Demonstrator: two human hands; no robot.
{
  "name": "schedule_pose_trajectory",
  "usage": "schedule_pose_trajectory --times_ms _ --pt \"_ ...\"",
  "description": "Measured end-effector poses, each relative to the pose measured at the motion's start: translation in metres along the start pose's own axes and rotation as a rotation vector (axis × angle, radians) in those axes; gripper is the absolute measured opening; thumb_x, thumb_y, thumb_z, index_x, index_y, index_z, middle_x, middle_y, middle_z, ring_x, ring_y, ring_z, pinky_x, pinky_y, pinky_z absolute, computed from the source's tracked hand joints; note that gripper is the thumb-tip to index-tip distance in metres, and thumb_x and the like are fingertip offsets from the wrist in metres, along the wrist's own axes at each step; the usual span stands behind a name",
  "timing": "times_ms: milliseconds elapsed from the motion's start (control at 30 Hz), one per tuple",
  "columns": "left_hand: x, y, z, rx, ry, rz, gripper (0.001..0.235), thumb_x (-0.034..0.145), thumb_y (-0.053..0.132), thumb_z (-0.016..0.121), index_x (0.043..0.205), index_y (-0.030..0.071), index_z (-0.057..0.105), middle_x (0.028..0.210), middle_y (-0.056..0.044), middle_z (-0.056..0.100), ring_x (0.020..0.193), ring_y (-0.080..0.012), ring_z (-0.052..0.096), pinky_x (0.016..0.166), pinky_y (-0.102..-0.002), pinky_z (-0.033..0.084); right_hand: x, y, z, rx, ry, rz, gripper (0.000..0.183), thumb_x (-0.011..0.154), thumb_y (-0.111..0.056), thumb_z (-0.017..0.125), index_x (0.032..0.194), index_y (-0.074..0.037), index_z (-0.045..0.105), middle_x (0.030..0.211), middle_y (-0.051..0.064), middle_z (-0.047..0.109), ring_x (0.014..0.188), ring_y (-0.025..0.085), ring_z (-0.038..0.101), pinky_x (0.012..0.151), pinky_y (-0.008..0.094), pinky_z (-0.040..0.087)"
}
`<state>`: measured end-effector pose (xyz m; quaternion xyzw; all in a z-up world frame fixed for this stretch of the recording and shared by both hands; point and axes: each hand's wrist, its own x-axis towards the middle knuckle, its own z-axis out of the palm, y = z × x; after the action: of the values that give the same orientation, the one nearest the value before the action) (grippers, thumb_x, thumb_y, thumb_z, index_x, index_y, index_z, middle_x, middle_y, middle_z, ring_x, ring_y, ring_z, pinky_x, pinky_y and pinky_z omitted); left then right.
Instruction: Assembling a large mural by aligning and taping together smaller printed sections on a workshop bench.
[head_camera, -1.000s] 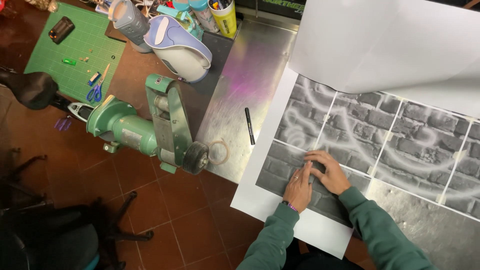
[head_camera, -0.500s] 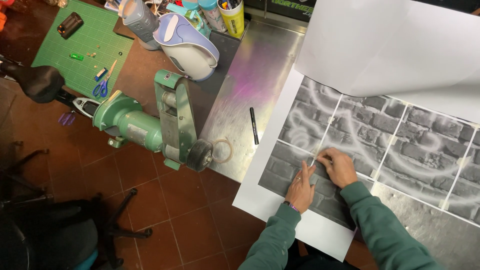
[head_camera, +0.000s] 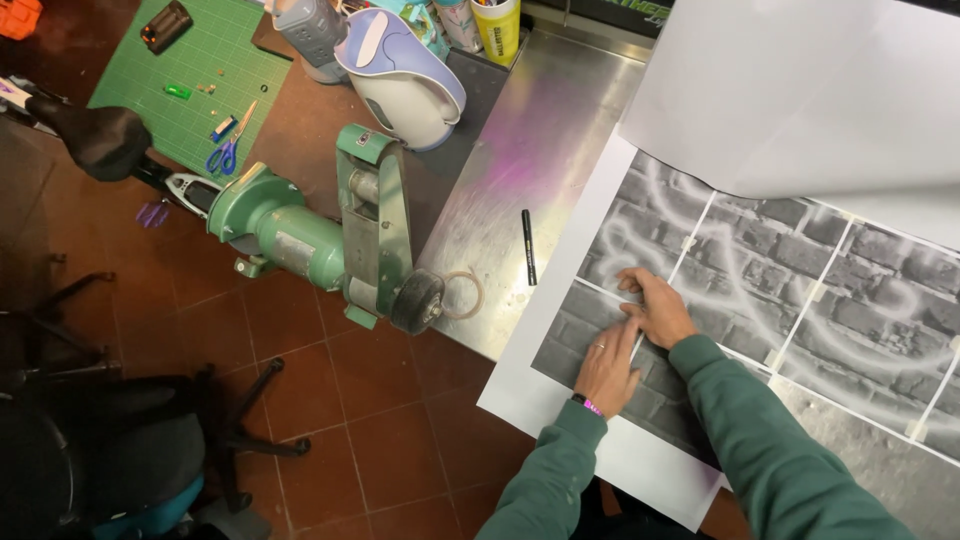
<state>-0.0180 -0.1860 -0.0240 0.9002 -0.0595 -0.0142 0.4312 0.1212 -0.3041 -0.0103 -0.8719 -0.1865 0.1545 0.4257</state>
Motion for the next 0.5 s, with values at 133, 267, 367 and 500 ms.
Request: schedule_pose_trajectory --times_ms 133,267,367,500 --pt "0.015 -0.02 -0.037 0.126 0.084 -0.071 0.094 0.083 0.024 0.081 0.157 -0.001 0.029 0.156 -0.025 0.042 0.147 -0.0434 0.037 0.121 -0.054 0.03 0.002 -0.003 -0.001 -0.016 -0.005 -0.015 0.055 0.076 0.002 0.079 0.127 -0.01 0.059 0.11 0.008 0.068 0.105 0.028 0.065 0.086 0.041 0.055" --pt "0.022 -0.037 -0.054 0.311 0.066 -0.088 0.102 0.074 0.046 0.087 0.154 0.006 0.039 0.165 -0.023 0.028 0.153 -0.0428 0.022 0.123 -0.061 0.015 0.008 0.001 0.006 -0.005 0.022 0.017 0.044 0.081 -0.007 0.079 0.122 -0.009 0.062 0.113 0.008 0.067 0.1 0.026 0.066 0.081 0.04 0.056" --pt "0.024 -0.042 -0.051 0.366 0.006 -0.107 0.107 0.072 0.054 0.086 0.156 0.008 0.04 0.169 -0.021 0.021 0.156 -0.0419 0.014 0.125 -0.061 0.01 0.031 0.015 0.017 0.161 0.002 -0.041 0.022 0.094 -0.013 0.073 0.114 -0.006 0.067 0.11 0.012 0.066 0.098 0.025 0.069 0.083 0.039 0.057" --pt "0.027 -0.036 -0.055 0.37 -0.017 -0.14 0.115 0.066 0.059 0.087 0.157 0.01 0.038 0.17 -0.019 0.018 0.158 -0.0416 0.007 0.124 -0.064 0.004 0.058 -0.025 0.022 0.001 -0.125 0.072 0.017 0.095 -0.016 0.071 0.107 -0.004 0.071 0.091 0.014 0.074 0.085 0.029 0.072 0.079 0.041 0.056"
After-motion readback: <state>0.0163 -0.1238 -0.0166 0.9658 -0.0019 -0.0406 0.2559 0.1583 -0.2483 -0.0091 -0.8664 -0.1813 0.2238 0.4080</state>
